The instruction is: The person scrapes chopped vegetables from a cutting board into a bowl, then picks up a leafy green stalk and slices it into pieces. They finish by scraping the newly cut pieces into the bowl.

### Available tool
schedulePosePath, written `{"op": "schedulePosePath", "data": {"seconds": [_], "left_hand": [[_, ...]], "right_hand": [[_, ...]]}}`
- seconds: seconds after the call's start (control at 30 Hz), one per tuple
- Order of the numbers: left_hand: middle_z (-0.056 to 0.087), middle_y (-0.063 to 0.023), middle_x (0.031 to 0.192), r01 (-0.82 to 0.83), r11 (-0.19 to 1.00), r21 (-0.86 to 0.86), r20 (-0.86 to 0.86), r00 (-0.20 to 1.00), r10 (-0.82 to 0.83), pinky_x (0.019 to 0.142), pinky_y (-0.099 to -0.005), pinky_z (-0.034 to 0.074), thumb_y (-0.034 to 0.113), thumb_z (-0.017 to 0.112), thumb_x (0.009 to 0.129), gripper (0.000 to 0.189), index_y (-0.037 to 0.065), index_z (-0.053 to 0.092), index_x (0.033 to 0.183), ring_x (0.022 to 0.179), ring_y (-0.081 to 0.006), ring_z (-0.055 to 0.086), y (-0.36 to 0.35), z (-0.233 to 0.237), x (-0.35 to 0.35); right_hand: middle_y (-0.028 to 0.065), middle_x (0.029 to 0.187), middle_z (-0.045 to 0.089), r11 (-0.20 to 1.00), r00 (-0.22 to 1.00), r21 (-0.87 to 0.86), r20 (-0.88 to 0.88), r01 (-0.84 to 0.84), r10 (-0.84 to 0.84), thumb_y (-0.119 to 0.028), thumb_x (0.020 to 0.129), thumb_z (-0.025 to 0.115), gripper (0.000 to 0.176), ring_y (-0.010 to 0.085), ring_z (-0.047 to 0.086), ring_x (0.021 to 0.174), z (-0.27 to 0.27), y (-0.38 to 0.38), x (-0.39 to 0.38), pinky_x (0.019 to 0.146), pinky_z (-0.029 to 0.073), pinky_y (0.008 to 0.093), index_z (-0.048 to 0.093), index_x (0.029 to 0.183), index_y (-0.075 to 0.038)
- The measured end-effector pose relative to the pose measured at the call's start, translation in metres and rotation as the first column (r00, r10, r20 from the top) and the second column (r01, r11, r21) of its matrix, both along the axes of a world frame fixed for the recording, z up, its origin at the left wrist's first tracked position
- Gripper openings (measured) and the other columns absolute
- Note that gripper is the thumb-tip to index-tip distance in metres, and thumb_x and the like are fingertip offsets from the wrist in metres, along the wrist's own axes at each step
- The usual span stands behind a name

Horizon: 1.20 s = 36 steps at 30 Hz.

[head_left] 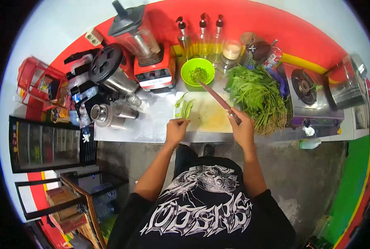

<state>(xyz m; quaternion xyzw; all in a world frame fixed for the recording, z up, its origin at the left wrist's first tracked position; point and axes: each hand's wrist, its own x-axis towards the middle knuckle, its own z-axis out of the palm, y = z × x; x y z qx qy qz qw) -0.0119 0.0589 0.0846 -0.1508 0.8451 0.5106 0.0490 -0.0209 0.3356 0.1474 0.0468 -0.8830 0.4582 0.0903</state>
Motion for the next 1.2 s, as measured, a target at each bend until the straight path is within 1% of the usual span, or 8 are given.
{"op": "schedulePosePath", "data": {"seconds": [0.1, 0.2, 0.57, 0.67, 0.77, 0.87, 1.07, 1.2], "left_hand": [[0.074, -0.0207, 0.08, -0.061, 0.954, -0.294, -0.092, 0.995, 0.035, 0.072, -0.0439, 0.056, 0.028, 0.067, 0.089, 0.03, 0.001, 0.078, 0.095, 0.073, -0.0334, 0.073, -0.015, -0.038, -0.013], [0.073, -0.0221, 0.085, -0.063, 0.943, -0.327, -0.045, 0.998, 0.051, 0.078, -0.0483, 0.056, 0.032, 0.068, 0.088, 0.031, 0.005, 0.079, 0.096, 0.083, -0.043, 0.071, -0.019, -0.042, -0.019], [0.075, -0.0224, 0.093, -0.269, 0.959, -0.088, -0.039, 0.963, 0.266, 0.079, -0.0389, 0.057, 0.024, 0.07, 0.086, 0.031, 0.001, 0.078, 0.105, 0.088, -0.032, 0.075, -0.027, -0.064, -0.011], [0.073, -0.0075, 0.08, -0.376, 0.914, 0.151, 0.17, 0.921, 0.351, 0.061, -0.0303, 0.049, 0.018, 0.067, 0.088, 0.03, -0.003, 0.077, 0.107, 0.067, -0.014, 0.062, -0.037, -0.09, -0.009], [0.072, -0.0045, 0.082, -0.421, 0.837, 0.35, 0.182, 0.907, 0.38, 0.058, -0.0275, 0.045, 0.014, 0.068, 0.087, 0.027, -0.005, 0.076, 0.105, 0.064, -0.0127, 0.057, -0.042, -0.093, -0.006], [0.071, -0.004, 0.083, -0.478, 0.829, 0.291, 0.294, 0.869, 0.398, 0.06, -0.0249, 0.044, 0.011, 0.068, 0.086, 0.025, -0.005, 0.076, 0.103, 0.065, -0.0114, 0.056, -0.04, -0.073, -0.004], [0.073, -0.0057, 0.088, -0.442, 0.849, 0.289, -0.033, 0.882, 0.471, 0.074, -0.027, 0.051, 0.009, 0.068, 0.094, 0.018, -0.006, 0.075, 0.102, 0.078, -0.0126, 0.064, -0.028, -0.06, -0.006], [0.076, -0.0116, 0.093, -0.221, 0.974, 0.047, -0.326, 0.919, 0.224, 0.079, -0.0308, 0.054, 0.008, 0.069, 0.092, 0.019, -0.002, 0.075, 0.107, 0.083, -0.0162, 0.068, -0.005, -0.051, -0.013]], "right_hand": [[0.0203, 0.101, 0.071, 0.997, 0.994, -0.079, 0.107, 0.01, -0.001, -0.015, 0.093, 0.071, 0.035, 0.0301, 0.069, 0.084, -0.041, -0.004, 0.001, 0.076, 0.053, 0.0384, 0.067, 0.123, 0.002], [0.0213, 0.104, 0.071, 0.989, 0.971, -0.15, 0.238, 0.011, 0.025, -0.017, 0.093, 0.072, 0.038, 0.0302, 0.07, 0.085, -0.079, -0.009, 0.004, 0.077, 0.054, 0.0377, 0.066, 0.124, 0.003], [0.0289, 0.108, 0.065, 0.985, 0.988, 0.175, 0.149, 0.008, -0.034, -0.014, 0.099, 0.058, 0.036, 0.0472, 0.064, 0.1, -0.118, -0.029, 0.022, 0.087, 0.051, 0.0509, 0.058, 0.131, 0.004], [0.0301, 0.109, 0.064, 0.987, 0.979, 0.16, 0.202, -0.024, -0.009, -0.014, 0.1, 0.056, 0.037, 0.0482, 0.063, 0.1, -0.113, -0.044, 0.023, 0.086, 0.051, 0.0515, 0.057, 0.132, 0.005], [0.0303, 0.112, 0.063, 0.98, 0.963, 0.179, 0.266, -0.089, 0.039, -0.015, 0.1, 0.056, 0.038, 0.0489, 0.062, 0.101, -0.104, -0.063, 0.027, 0.088, 0.051, 0.0524, 0.056, 0.132, 0.005], [0.0302, 0.112, 0.063, 0.975, 0.967, 0.17, 0.232, -0.142, 0.1, -0.014, 0.1, 0.055, 0.037, 0.049, 0.062, 0.102, -0.12, -0.083, 0.025, 0.088, 0.051, 0.0532, 0.056, 0.131, 0.005], [0.0299, 0.108, 0.065, 0.993, 0.987, 0.063, 0.135, -0.101, 0.092, -0.016, 0.098, 0.059, 0.036, 0.0478, 0.062, 0.102, -0.127, -0.085, 0.024, 0.089, 0.05, 0.0528, 0.058, 0.127, 0.006], [0.029, 0.109, 0.068, 0.996, 0.983, 0.06, 0.171, 0.058, -0.068, -0.018, 0.096, 0.063, 0.036, 0.0457, 0.066, 0.101, -0.127, -0.06, 0.024, 0.088, 0.052, 0.0486, 0.061, 0.125, 0.004]]}}
